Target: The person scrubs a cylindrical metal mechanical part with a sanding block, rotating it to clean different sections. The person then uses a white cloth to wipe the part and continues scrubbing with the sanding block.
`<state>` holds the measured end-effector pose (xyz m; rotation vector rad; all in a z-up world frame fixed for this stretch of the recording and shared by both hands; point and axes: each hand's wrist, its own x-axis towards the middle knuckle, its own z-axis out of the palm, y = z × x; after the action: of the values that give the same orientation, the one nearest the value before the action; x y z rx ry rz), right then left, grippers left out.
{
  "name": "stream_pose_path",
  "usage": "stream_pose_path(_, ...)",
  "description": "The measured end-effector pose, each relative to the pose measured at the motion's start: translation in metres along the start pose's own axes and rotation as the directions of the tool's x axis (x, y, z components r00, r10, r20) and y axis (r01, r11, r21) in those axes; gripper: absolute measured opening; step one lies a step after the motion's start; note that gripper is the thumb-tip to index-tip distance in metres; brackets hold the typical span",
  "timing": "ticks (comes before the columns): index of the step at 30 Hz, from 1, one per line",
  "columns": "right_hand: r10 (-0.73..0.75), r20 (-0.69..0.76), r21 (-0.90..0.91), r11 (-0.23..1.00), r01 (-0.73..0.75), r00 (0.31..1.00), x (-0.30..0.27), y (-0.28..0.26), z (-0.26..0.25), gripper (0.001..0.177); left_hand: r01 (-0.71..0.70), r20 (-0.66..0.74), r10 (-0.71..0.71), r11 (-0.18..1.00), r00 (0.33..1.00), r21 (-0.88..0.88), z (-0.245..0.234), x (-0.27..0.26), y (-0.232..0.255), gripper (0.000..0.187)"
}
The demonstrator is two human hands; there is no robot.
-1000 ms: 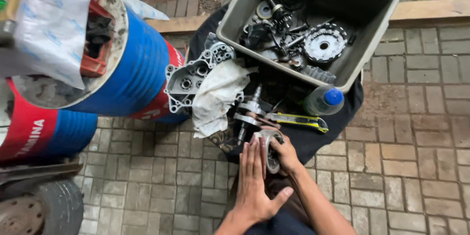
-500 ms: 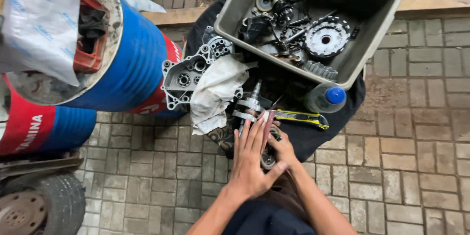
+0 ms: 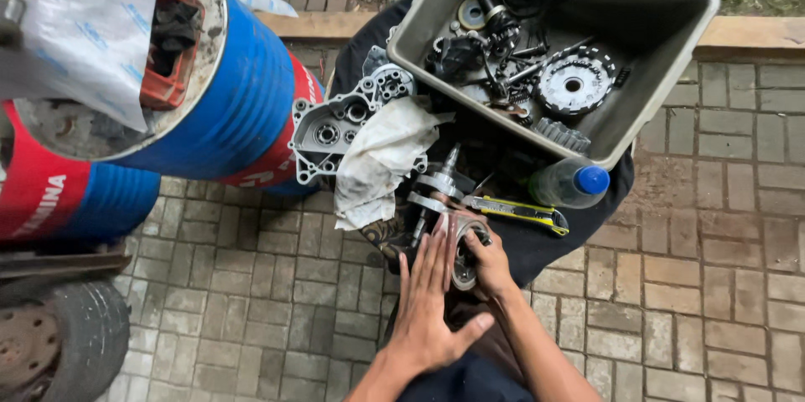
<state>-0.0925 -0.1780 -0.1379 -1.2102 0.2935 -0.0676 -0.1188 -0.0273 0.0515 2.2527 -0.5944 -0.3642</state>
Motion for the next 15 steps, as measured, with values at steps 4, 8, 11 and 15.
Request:
stream_pose_path(4,-0.032,0.045,-0.192,0.981,0.040,0.998,-0.002,0.006,-0.009,0.055,-0.018,-0.018,0.018,1.000,1.000,0.011,-0.005,0.022,-0.007,0.098)
stream_pose_path(8,-0.009,-0.027,-0.206,0.978,0.003,1.000,-0.019,-0.013,-0.012,0.048,-0.119,-0.300,0.060,0.976,0.952,-0.183,-0.001,0.031,-0.016,0.047)
stream_pose_path(11,0.117,-0.170,-0.057,0.990,-0.128,0.979,-0.046,-0.050,-0.012,0.052,-0.178,-0.481,0.072,0.968,0.874,-0.178,-0.004,0.030,-0.027,0.037)
stream_pose_path(15,0.217,-0.334,0.217,0.965,-0.149,0.917,-0.082,-0.068,-0.043,0.056,-0.177,-0.402,0.088,0.965,0.911,-0.192,0.003,0.027,-0.053,0.029)
